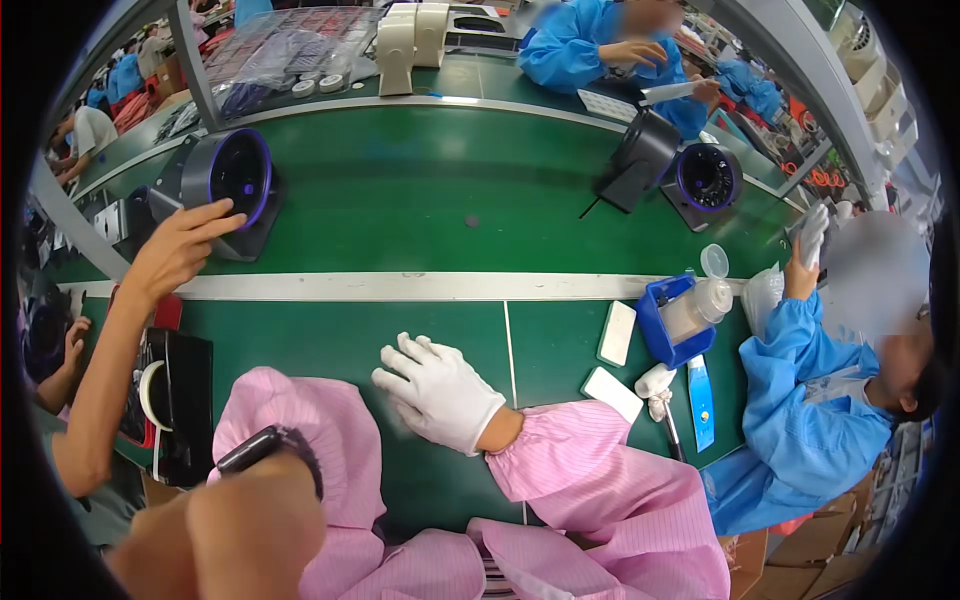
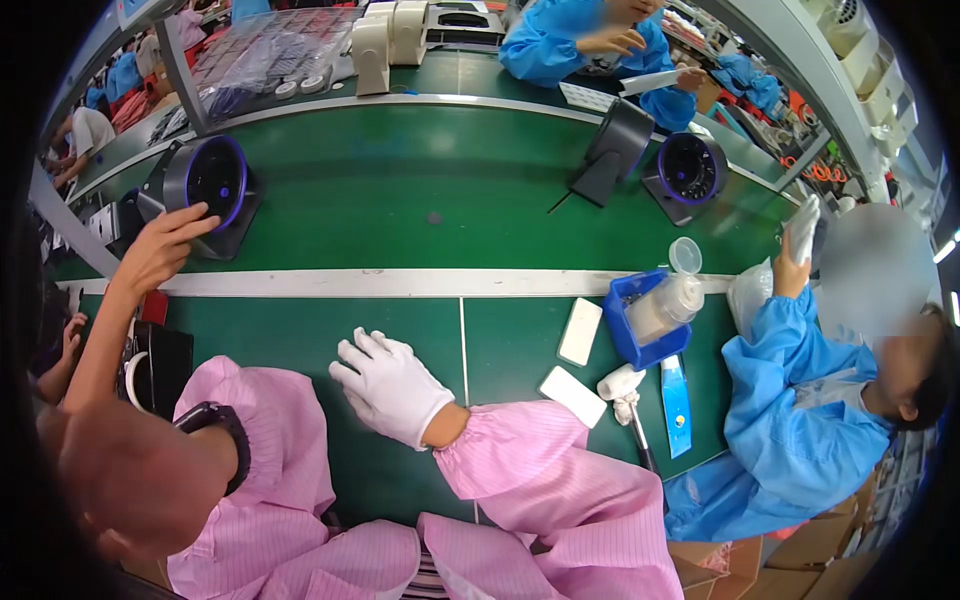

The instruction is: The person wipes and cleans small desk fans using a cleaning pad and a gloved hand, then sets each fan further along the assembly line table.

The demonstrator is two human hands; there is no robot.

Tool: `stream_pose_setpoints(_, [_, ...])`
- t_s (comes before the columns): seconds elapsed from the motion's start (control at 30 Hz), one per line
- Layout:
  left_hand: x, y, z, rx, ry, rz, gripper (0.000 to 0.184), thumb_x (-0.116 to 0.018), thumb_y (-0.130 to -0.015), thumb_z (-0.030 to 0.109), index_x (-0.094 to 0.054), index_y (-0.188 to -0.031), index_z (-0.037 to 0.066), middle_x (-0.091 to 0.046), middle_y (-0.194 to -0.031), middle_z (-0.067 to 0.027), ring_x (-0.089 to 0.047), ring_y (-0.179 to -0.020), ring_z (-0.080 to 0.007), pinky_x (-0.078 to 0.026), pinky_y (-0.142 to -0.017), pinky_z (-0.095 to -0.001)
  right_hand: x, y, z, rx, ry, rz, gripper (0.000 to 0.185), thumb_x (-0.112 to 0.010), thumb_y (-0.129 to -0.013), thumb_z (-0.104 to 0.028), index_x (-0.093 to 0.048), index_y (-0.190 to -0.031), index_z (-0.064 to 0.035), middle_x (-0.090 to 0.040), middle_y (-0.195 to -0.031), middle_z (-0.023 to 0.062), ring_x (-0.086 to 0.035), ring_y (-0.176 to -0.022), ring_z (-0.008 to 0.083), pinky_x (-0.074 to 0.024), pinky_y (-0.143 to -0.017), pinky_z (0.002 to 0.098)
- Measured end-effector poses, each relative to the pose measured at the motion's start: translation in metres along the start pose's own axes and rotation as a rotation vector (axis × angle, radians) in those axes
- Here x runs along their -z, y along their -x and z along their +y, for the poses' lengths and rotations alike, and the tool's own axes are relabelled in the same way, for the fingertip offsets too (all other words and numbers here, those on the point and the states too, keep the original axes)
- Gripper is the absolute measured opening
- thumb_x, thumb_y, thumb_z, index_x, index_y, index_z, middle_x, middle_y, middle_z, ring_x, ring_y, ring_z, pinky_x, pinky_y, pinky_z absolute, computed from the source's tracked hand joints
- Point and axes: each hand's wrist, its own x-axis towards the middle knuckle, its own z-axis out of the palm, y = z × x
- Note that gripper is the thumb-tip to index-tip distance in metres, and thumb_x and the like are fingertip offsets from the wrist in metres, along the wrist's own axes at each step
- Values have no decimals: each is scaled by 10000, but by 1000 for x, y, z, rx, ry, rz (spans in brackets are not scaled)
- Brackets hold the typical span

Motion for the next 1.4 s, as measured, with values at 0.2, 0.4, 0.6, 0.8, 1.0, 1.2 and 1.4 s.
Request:
stream_pose_setpoints(0.2, [-4, 24, -27, 229, -1461, 102, 320, -513, -959, 403, -622, -959, 102, -647, -929, -68, -601, -809, -203, -475, -694, -337, -1, 1, 1, 2, 3, 13, 300, -637, -830, -172, -581, -1105, -65, -562, -1195, 149, -548, -1178, 370, -465, -974, 463])
stream_pose_setpoints(0.4, [6, -2, -14, 236, -132, 64, 370, -488, -970, 396, -603, -1045, 53, -643, -1032, -109, -614, -905, -236, -482, -772, -360, 4, 1, -1, 14, 1, 51, 239, -622, -824, -143, -601, -1042, -48, -580, -1134, 152, -556, -1153, 343, -471, -960, 442])
stream_pose_setpoints(0.6, [-7, 11, -36, 695, -138, 578, 431, -463, -981, 390, -583, -1131, 4, -639, -1134, -149, -628, -1002, -269, -490, -849, -383, 1, 7, 1, 16, 4, 63, 262, -628, -834, -172, -599, -1067, -56, -571, -1144, 143, -547, -1155, 349, -485, -907, 445])
stream_pose_setpoints(0.8, [-50, -37, 40, 641, 1659, 606, 453, -437, -922, 322, -554, -1080, -85, -599, -1079, -234, -590, -1026, -346, -448, -968, -448, -4, 9, 1, 0, -16, 69, 247, -613, -853, -171, -631, -1071, -59, -589, -1130, 137, -561, -1156, 348, -481, -942, 442])
stream_pose_setpoints(1.0, [-172, -17, 99, 845, 1526, -228, 298, -600, -886, 118, -587, -1155, -10, -601, -1200, -176, -547, -1174, -292, -395, -1043, -404, -12, 11, 5, 35, 0, 142, 239, -605, -837, -179, -652, -1034, -52, -608, -1080, 134, -566, -1115, 328, -483, -896, 435])
stream_pose_setpoints(1.2, [-232, 58, 71, 735, 345, -288, 731, -806, -757, 271, -476, -1365, 33, -493, -1392, -198, -417, -1325, -389, -330, -1102, -474, -20, 14, 7, 11, -21, 124, 231, -604, -854, -195, -657, -1025, -48, -619, -1157, 156, -558, -1186, 350, -459, -965, 454])
stream_pose_setpoints(1.4, [-264, 116, 63, 974, 662, -375, 852, -816, -775, 284, -379, -1451, 6, -463, -1433, -220, -471, -1302, -385, -361, -1093, -428, -18, 15, 5, 12, -25, 161, 220, -604, -841, -196, -670, -991, -50, -635, -1104, 152, -570, -1164, 351, -457, -974, 457])
